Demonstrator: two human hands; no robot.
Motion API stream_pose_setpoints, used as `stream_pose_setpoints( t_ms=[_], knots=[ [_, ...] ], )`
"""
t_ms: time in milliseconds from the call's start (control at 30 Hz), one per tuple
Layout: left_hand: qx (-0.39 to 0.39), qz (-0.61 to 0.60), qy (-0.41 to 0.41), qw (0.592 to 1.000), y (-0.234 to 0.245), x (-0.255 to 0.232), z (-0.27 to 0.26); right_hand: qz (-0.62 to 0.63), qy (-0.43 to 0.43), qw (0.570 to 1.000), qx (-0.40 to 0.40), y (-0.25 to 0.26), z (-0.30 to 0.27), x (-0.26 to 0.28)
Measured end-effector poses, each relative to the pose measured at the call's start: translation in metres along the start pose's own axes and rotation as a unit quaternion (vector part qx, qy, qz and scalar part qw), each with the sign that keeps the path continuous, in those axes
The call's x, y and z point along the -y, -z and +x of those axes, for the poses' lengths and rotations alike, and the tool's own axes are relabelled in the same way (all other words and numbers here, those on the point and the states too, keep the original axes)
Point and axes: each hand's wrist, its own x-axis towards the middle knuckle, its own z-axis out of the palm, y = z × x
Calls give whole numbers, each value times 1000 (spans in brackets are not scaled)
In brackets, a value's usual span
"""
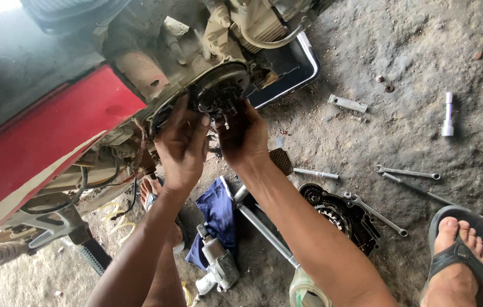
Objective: The person removes a circular engine cover and internal components from a motorcycle engine using a wrench and hands. They place the parts into a metal tray and continue to disassemble and handle small engine parts on the floor.
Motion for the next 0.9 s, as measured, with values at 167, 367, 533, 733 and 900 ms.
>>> stream_pose_setpoints(
  t_ms=[167,367,533,733,900],
  knots=[
    [-32,-235,133,962,-4,6,-4,6,-9,1000,-25,-20,-14,2],
    [-40,-257,143,955,-6,1,3,49,-27,998,-35,-20,-1,2],
    [-41,-255,144,955,-7,14,3,60,-14,997,-56,-8,15,0],
    [-49,-215,123,968,-5,20,1,13,-5,998,-54,-23,3,3],
    [-28,-253,151,955,-4,8,4,33,-25,997,-71,-2,20,-1]
  ],
)
